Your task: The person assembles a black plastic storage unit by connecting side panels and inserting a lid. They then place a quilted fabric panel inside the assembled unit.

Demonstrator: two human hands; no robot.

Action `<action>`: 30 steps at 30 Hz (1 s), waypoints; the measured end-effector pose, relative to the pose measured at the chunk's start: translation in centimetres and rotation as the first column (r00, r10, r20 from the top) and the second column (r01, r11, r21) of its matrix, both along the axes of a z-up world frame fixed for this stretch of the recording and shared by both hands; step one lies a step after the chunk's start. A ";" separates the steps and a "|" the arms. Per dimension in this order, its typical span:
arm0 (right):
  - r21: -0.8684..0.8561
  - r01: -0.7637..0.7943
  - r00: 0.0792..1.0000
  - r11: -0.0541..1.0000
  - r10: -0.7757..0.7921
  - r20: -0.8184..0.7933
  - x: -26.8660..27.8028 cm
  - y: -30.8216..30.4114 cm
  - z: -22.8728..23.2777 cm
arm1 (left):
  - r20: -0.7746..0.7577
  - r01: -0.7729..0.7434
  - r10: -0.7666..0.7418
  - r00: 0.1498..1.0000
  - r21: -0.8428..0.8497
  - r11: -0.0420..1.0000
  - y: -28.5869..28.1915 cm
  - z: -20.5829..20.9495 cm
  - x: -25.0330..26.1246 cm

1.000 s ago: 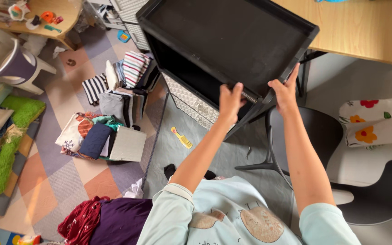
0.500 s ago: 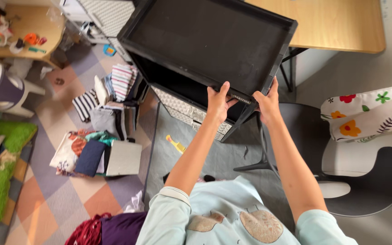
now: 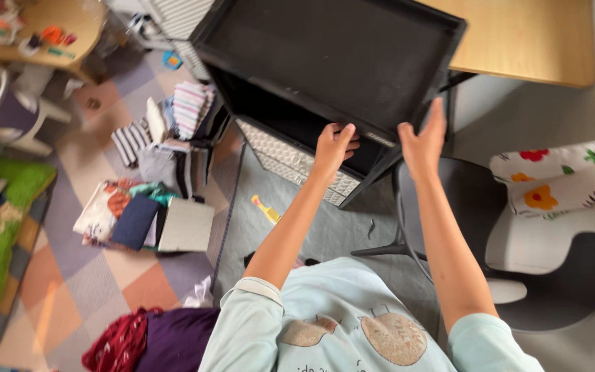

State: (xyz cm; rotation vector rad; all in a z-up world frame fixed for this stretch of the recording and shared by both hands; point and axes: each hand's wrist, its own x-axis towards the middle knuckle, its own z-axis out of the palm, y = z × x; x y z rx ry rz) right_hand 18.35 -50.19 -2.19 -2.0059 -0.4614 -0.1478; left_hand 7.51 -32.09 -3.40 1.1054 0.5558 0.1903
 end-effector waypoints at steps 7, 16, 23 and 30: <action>-0.209 -0.023 0.966 0.978 0.075 0.246 -7.0 1.8 3.4 | 0.073 -0.043 0.017 0.997 0.370 0.928 2.8 1.8 -8.5; -0.268 -0.349 0.850 0.898 0.424 0.313 -15.1 7.8 1.7 | 0.184 -0.222 0.170 0.968 0.317 0.922 5.2 1.6 -18.0; -0.230 -0.608 0.758 0.760 0.642 0.114 -22.6 13.1 0.0 | 0.178 -0.346 0.297 0.938 0.416 0.841 7.1 0.0 -25.8; -0.148 -0.745 0.664 0.650 0.744 -0.079 -30.0 18.2 -3.3 | 0.052 -0.443 0.485 0.873 0.501 0.744 9.1 -4.0 -35.4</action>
